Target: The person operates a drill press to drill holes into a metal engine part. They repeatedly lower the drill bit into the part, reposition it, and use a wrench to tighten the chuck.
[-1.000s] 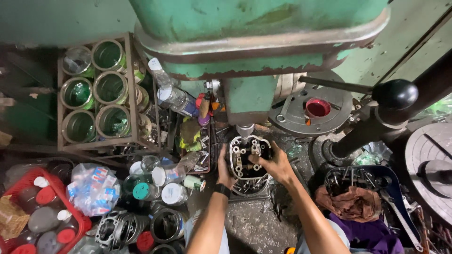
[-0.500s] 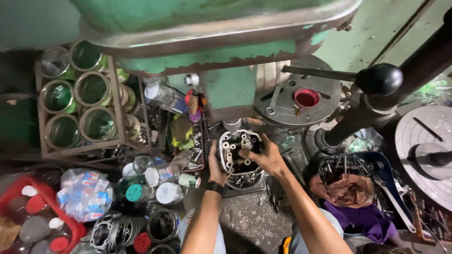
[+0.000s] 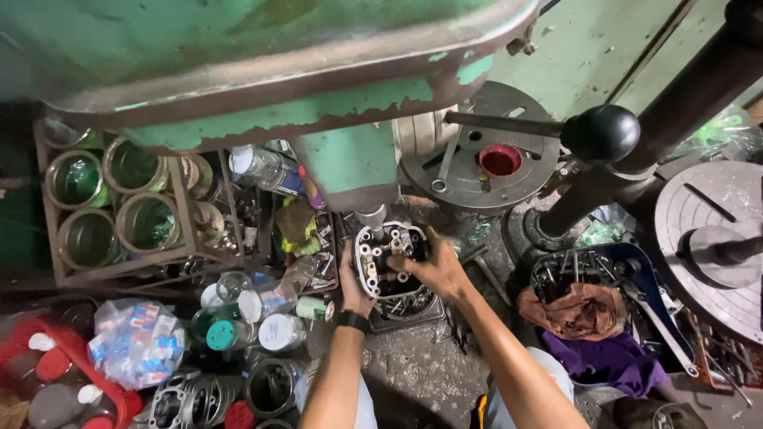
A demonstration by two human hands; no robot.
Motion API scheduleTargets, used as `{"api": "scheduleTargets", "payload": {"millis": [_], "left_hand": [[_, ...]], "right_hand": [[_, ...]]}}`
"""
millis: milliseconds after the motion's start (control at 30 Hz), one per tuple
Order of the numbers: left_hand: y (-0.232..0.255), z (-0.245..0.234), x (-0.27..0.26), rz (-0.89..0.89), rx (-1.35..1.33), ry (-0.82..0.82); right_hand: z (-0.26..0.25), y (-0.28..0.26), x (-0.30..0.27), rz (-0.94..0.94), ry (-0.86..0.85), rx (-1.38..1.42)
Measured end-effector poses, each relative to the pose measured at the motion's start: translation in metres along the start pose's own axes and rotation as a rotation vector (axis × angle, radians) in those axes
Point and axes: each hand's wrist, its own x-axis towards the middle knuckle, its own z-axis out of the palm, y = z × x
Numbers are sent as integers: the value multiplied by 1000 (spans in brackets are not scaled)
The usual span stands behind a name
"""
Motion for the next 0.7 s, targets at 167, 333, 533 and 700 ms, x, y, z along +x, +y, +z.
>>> {"api": "scheduleTargets", "payload": {"millis": [167,333,533,700], "left_hand": [[2,5,-5,-20,17,10],[-2,-5,2,-26,24,12],[7,14,-11,-44,11,35],[17,31,-22,-119,-53,-37]], "right_hand": [[0,1,0,1,0,-10],[1,8,0,-15,3,10],[1,4,1,79,14,-75],[-2,5,1,-1,5,-50]]}}
